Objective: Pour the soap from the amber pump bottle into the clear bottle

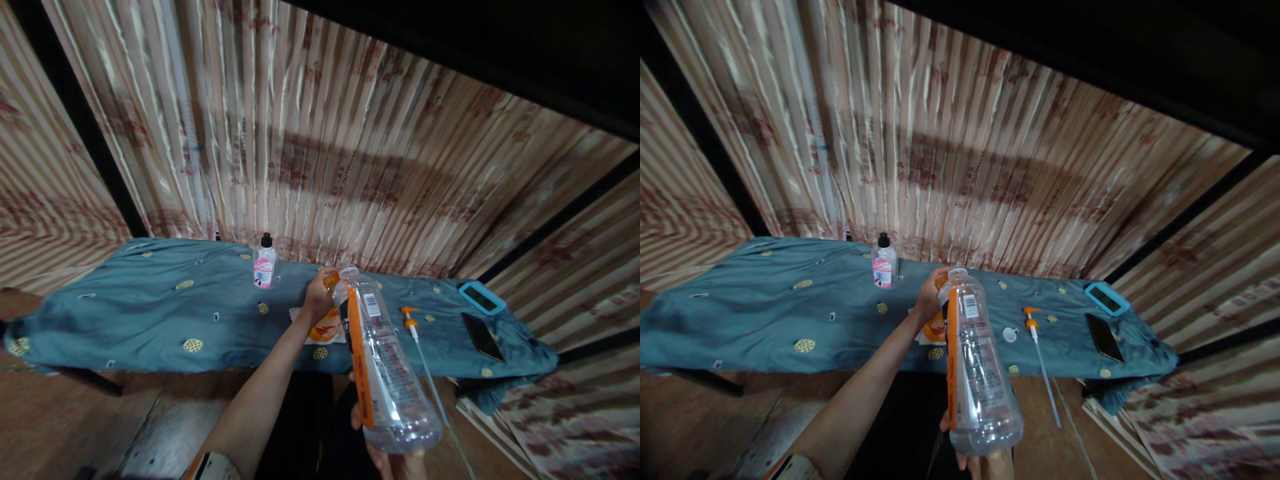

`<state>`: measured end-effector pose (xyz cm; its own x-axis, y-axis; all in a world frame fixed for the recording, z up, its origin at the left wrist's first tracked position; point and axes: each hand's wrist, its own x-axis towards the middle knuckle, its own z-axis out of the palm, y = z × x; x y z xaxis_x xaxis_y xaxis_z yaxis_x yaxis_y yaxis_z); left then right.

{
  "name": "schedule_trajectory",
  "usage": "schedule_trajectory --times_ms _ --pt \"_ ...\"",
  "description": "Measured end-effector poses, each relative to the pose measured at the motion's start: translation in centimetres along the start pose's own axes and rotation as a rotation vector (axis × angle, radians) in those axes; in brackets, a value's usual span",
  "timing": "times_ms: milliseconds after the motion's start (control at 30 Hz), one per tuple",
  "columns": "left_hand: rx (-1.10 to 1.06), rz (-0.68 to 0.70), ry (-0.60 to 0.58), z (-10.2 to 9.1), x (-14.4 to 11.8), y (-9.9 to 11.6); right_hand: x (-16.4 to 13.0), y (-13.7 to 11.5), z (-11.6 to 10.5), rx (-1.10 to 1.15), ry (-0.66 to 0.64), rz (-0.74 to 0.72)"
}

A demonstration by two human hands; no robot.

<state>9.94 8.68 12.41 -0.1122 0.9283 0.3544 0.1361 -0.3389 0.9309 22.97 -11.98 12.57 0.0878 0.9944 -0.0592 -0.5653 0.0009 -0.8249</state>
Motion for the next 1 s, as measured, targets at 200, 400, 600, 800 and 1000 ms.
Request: schedule_trajectory --times_ms 200,400,600,800,1000 --pt "0.005 -0.008 -0.004 -0.1 0.0 0.3 0.0 0.3 -0.2 0.057 -0.024 -0.008" --pt "-0.009 0.006 -0.005 0.0 0.0 0.2 -0.1 -0.4 0.8 0.012 0.029 0.01" --pt "0.01 0.02 0.009 -0.1 -0.1 0.3 -0.1 -0.3 0.7 0.031 0.023 0.001" --pt "0.001 0.034 -0.001 -0.1 -0.1 0.4 0.0 0.2 0.0 0.019 -0.015 -0.014" --pt "-0.009 0.016 0.002 0.0 -0.1 0.4 -0.1 -0.5 0.9 0.013 0.027 0.042"
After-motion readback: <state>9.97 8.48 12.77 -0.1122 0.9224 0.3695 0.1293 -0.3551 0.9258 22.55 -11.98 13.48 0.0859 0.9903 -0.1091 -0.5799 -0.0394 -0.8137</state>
